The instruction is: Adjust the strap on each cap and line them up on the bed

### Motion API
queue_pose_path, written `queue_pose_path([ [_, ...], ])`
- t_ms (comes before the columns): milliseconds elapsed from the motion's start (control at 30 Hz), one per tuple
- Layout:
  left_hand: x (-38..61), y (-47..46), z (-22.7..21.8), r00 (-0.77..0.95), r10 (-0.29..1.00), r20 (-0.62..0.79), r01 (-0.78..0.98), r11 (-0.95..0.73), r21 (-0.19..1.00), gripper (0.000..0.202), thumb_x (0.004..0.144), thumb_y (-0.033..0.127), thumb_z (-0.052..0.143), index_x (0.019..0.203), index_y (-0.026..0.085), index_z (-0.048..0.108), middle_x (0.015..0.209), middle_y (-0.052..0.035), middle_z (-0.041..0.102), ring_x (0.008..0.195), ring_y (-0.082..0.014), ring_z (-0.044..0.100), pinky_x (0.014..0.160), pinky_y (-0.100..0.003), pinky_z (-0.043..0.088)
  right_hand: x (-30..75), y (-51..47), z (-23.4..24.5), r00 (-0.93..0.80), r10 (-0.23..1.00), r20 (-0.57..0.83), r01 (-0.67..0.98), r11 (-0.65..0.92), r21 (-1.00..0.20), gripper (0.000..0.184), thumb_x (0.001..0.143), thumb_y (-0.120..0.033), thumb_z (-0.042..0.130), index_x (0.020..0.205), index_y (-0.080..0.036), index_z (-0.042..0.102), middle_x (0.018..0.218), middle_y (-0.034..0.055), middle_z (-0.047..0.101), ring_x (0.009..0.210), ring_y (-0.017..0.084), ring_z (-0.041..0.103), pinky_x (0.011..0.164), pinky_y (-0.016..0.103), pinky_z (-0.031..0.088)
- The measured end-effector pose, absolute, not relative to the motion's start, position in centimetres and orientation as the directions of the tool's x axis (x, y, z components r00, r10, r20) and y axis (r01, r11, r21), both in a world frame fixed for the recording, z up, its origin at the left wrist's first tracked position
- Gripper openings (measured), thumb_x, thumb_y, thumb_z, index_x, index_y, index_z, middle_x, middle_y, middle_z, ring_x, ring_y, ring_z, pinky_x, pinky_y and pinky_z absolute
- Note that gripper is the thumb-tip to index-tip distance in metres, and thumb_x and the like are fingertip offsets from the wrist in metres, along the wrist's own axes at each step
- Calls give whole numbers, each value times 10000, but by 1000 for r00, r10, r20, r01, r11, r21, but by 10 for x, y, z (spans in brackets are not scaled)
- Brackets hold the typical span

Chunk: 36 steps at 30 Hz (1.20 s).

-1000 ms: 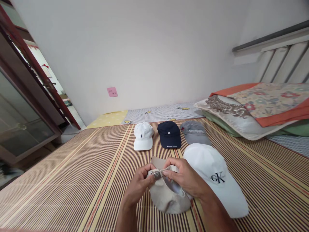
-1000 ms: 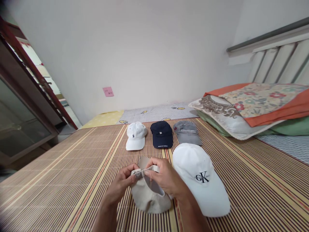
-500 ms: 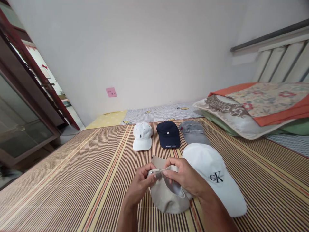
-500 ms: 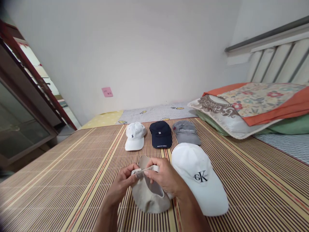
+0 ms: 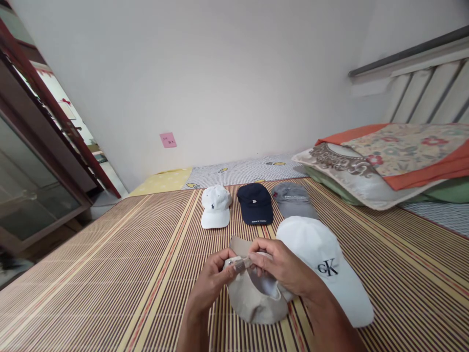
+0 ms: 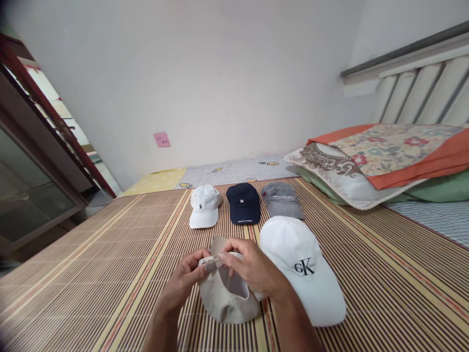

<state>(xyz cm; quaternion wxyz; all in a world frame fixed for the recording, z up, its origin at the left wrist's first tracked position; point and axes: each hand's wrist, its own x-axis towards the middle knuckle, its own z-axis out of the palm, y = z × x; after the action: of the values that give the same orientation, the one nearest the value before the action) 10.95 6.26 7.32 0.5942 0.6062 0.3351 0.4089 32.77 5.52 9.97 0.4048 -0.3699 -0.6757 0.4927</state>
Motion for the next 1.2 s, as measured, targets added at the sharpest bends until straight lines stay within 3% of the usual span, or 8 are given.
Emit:
queue_pose_path([
  [367, 112, 61, 75, 457, 888, 53, -39, -40, 998, 418, 837, 533, 790, 793, 165, 597, 677, 44, 493, 614, -90, 364, 583, -248, 274, 324, 55, 102, -409, 890, 199, 132, 274, -953, 217, 885, -356, 670, 748, -191, 642, 686, -10, 630, 646, 138, 543, 623, 284, 388],
  [533, 109, 62, 73, 457, 887, 61, -47, -45, 998, 403, 840, 517, 792, 780, 167, 599, 662, 51, 481, 608, -87, 346, 577, -248, 252, 332, 54, 102, -435, 883, 175, 92, 237, -967, 275, 925, -441, 660, 855, -176, 678, 741, -2, 634, 667, 137, 559, 628, 278, 407],
  [633, 107, 62, 71, 462, 884, 69, -59, -47, 997, 411, 831, 525, 795, 770, 174, 590, 656, 57, 465, 603, -86, 326, 570, -247, 237, 339, 55, 99, -472, 869, 150, 123, 234, -964, 301, 910, -457, 679, 820, -170, 676, 749, 18, 660, 664, 141, 568, 627, 280, 414],
  [867, 112, 61, 78, 471, 881, 45, -45, -27, 999, 412, 785, 516, 822, 743, 172, 599, 661, 42, 502, 611, -94, 361, 585, -248, 274, 334, 56, 98, -477, 864, 161, 135, 254, -958, 269, 892, -391, 679, 719, -190, 632, 665, -13, 622, 605, 119, 540, 599, 262, 399],
  [1100, 115, 57, 84, 488, 872, 35, -31, -23, 999, 424, 766, 514, 839, 710, 169, 598, 644, 44, 487, 599, -92, 358, 577, -249, 264, 334, 51, 100, -498, 858, 124, 155, 229, -961, 180, 869, -320, 686, 748, -189, 665, 622, -38, 600, 562, 102, 516, 556, 242, 375],
  [1200, 112, 59, 80, 501, 865, 38, -24, -30, 999, 424, 798, 523, 816, 712, 169, 599, 641, 46, 474, 599, -93, 349, 583, -257, 256, 333, 51, 101, -502, 856, 122, 140, 219, -966, 256, 900, -388, 671, 748, -184, 653, 636, -22, 615, 569, 109, 533, 569, 249, 397],
])
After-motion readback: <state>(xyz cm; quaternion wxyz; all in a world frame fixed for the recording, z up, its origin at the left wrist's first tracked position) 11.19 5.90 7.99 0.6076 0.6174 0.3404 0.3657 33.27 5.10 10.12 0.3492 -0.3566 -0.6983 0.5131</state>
